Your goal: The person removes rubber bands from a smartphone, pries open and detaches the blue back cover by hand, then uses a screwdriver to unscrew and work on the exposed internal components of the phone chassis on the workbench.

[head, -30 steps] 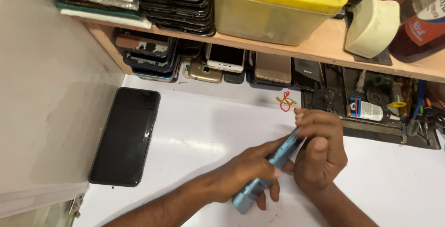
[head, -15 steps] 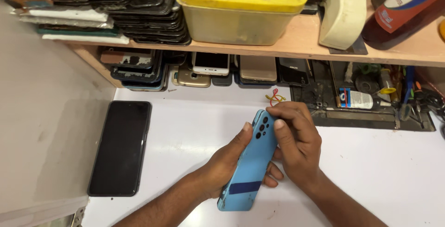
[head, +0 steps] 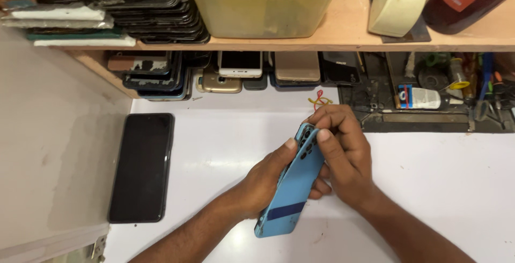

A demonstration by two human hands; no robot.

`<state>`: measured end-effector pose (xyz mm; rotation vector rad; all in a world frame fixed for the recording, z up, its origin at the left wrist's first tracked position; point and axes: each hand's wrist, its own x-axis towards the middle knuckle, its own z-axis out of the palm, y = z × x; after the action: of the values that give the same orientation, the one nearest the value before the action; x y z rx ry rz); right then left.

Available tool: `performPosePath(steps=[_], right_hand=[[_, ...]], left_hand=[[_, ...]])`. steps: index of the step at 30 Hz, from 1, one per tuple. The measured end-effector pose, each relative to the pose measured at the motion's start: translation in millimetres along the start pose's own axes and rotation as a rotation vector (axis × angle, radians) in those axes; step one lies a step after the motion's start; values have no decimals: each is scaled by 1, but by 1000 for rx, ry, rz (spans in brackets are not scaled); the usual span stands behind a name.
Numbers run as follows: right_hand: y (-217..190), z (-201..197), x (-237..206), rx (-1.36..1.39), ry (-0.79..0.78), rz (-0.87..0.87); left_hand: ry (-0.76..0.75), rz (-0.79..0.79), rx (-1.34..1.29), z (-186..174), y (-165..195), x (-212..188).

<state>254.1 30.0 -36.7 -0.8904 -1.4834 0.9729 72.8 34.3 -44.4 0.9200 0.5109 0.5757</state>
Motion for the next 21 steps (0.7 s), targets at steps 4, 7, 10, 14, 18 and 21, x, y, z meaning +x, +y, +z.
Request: performPosePath(steps=[4, 7, 10, 14, 18, 21], right_hand=[[-3, -1, 4, -102, -18, -56], [-11, -5, 4, -105, -36, -152], [-21, -12, 3, -321, -38, -263], [-34, -15, 1, -196, -56, -228], [-47, -12, 1, -32, -1, -70], [-56, -13, 4, 72, -42, 221]], left_hand=[[76, -30, 157, 2, 10, -6], [60, 74, 123, 5, 18, -12], [54, 137, 230, 9, 27, -19], [68, 203, 432, 16, 36, -29], [118, 380, 711, 20, 42, -38], [141, 552, 942, 19, 45, -41]])
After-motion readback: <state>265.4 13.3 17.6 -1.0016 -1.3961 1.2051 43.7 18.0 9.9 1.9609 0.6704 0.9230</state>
